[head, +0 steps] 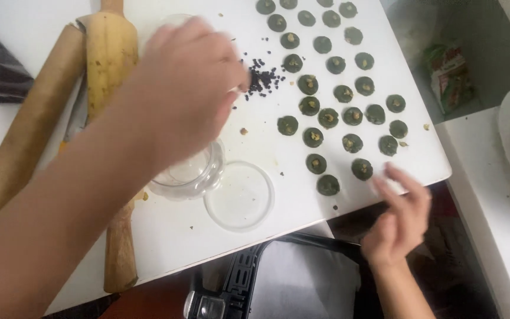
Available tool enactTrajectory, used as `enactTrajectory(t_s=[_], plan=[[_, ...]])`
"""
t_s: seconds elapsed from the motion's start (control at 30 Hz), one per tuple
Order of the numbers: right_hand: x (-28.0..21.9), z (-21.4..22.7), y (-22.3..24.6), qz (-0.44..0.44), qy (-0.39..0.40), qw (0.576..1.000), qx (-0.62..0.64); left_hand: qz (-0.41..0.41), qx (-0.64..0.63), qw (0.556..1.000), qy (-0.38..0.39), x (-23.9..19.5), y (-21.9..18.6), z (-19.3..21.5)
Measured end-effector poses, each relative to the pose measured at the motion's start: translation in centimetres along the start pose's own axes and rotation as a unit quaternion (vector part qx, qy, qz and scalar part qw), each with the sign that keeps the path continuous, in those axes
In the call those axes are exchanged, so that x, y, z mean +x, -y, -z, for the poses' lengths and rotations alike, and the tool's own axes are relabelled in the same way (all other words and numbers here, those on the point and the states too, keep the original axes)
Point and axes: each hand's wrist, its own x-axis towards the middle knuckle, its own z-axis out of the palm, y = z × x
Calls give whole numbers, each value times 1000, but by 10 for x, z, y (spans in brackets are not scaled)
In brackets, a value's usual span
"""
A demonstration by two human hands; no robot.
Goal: Decorating small green cookies or confections with sliced almonds and then transferring them to an air fryer basket.
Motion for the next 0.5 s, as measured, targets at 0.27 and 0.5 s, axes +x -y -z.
enactTrajectory(t_s=[0.27, 0.5], plan=[[23, 13, -26, -76, -171, 981, 52, 142, 77, 973, 165, 59, 43, -106], [21, 16, -68, -84, -191, 976, 68, 140, 146, 967, 156, 66, 31, -116]])
